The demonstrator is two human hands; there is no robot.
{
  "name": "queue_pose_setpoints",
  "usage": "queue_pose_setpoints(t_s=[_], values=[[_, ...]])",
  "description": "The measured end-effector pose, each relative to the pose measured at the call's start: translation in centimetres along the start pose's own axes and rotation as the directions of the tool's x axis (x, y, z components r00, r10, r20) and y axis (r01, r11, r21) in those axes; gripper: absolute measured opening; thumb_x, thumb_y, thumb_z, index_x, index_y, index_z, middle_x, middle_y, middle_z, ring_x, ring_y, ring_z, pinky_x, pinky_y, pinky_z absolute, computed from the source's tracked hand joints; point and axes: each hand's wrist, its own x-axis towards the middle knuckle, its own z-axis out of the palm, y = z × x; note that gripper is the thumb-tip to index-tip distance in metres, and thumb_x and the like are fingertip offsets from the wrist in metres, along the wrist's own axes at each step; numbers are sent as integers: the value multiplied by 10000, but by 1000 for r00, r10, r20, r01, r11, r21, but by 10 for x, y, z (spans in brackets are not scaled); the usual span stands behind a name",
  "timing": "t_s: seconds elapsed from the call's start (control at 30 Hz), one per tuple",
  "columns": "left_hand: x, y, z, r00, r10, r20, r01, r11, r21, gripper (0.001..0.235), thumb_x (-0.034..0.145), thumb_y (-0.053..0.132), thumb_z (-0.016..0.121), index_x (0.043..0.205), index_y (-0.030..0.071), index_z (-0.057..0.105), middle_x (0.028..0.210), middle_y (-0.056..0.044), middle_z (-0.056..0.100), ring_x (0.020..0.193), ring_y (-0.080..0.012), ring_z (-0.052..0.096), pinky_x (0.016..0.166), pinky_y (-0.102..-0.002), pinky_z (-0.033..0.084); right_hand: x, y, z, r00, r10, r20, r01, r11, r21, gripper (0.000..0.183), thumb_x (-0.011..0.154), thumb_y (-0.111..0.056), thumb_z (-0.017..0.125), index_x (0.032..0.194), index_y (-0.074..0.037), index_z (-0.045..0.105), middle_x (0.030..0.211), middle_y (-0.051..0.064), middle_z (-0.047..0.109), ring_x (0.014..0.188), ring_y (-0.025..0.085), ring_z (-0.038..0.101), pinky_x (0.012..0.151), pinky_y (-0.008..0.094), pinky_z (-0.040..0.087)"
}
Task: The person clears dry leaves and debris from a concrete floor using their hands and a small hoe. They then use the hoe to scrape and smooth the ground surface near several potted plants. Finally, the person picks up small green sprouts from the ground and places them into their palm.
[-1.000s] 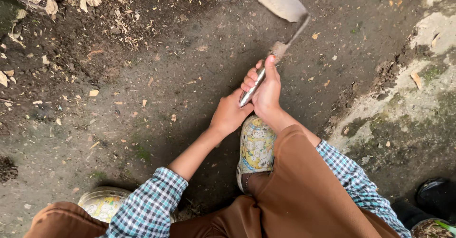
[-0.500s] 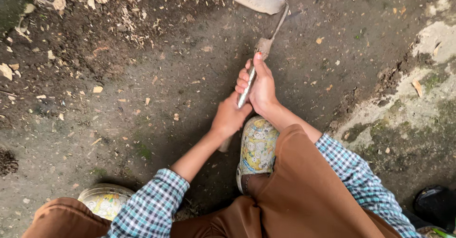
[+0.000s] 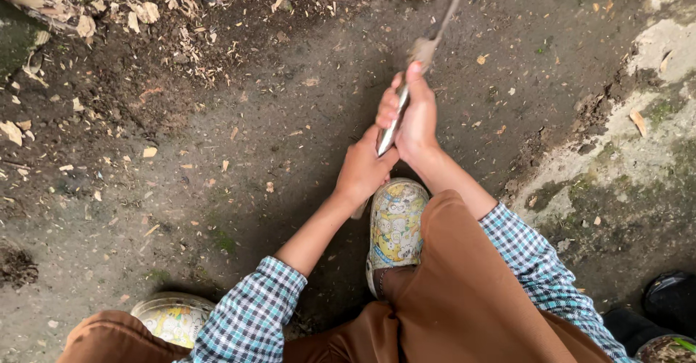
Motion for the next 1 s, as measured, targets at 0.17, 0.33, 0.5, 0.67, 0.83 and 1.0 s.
queue_pose_setpoints(t_s=[0.17,0.33,0.5,0.67,0.83,1.0], values=[[4,-7,-7,990,128,63,-137,975,175,245,964,229,679,1074,43,566,706,-107,669,570,-201,699,564,-391,544,25,-29,-9,979,-197,-57,195,980,-25,440,1052,-539,527,964,-110,477,665,-5,421,504,93,368,450,274,315],[-7,-13,4,994,6,110,-8,1000,19,232,952,205,647,1112,59,564,755,-148,682,579,-266,692,580,-412,552,28,-21,-12,995,-95,-25,93,993,-69,437,1037,-542,528,947,-117,481,644,-11,418,481,89,356,432,266,304],[3,-22,-5,978,206,38,-208,975,80,215,947,190,669,1081,40,596,871,-138,738,801,-245,758,739,-387,572,29,-28,-16,973,-219,-67,221,975,21,442,1063,-533,525,965,-104,482,669,7,424,515,101,361,465,282,314],[2,-22,0,991,112,72,-120,987,109,239,921,204,683,1093,53,613,873,-174,730,806,-282,752,754,-390,564,31,-26,-18,990,-108,-88,109,994,1,427,1040,-532,531,943,-120,474,641,-9,416,490,98,364,443,276,311],[3,-16,4,990,138,36,-141,983,120,232,940,213,673,1093,53,603,898,-163,740,811,-296,754,744,-402,563,27,-32,-20,985,-163,-63,164,986,14,442,1047,-542,529,949,-115,478,650,-12,413,491,89,354,437,269,297],[-7,-13,6,998,58,32,-61,993,98,223,918,202,665,1084,69,601,828,-163,721,770,-303,750,723,-400,562,25,-21,-11,999,-28,-29,27,999,-32,439,1031,-546,527,927,-123,469,636,-14,415,472,85,351,416,260,290]])
